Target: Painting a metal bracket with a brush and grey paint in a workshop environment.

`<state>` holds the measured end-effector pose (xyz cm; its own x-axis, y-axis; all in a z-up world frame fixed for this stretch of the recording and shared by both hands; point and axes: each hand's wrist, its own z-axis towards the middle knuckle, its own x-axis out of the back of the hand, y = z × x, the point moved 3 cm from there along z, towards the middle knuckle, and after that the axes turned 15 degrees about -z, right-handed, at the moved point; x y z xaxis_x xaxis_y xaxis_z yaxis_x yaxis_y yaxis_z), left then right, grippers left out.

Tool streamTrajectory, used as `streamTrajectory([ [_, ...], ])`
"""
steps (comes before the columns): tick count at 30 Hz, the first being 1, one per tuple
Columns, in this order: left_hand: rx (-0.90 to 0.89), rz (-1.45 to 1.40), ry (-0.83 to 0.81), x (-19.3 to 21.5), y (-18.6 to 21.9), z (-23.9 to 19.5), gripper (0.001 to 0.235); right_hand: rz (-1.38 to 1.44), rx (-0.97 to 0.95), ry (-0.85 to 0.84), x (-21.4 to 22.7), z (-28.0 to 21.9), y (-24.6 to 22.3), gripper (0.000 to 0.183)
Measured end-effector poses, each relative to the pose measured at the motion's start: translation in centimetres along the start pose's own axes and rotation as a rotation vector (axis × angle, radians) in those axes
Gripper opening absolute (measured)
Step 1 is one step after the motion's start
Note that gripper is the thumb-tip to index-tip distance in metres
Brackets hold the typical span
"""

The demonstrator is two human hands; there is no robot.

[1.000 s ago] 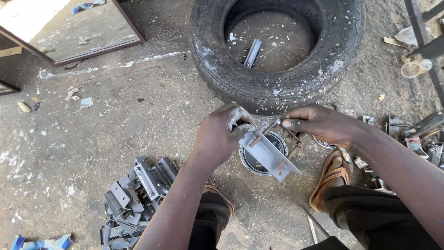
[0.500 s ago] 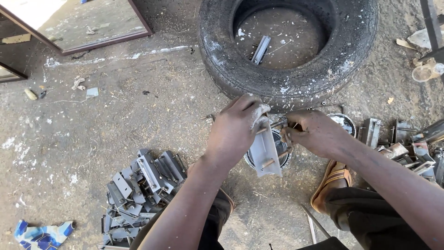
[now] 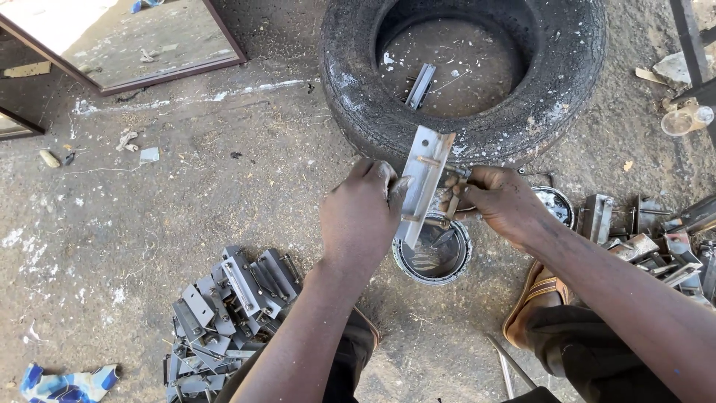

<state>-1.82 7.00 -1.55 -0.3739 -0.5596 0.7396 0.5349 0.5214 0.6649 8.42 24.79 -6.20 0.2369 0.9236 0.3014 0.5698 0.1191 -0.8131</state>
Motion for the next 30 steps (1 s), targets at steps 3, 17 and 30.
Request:
streamTrajectory([
  [3,-0.001,0.015,-0.021,-0.3,-0.2,-0.2,0.019,0.067,0.08,0.055,0.1,1.1,1.1,0.022],
  [17,-0.18,0.137,-0.227,1.9,2.8,0.6,0.048,0.049,0.142,0.101,1.7,0.4,-0.9,0.018],
  [30,-0.153,0.283,-0.37,-2.5,1.1,-0.9,0.074,-0.253,-0.025,-0.089,2.9,0.3,-1.0,0.028],
])
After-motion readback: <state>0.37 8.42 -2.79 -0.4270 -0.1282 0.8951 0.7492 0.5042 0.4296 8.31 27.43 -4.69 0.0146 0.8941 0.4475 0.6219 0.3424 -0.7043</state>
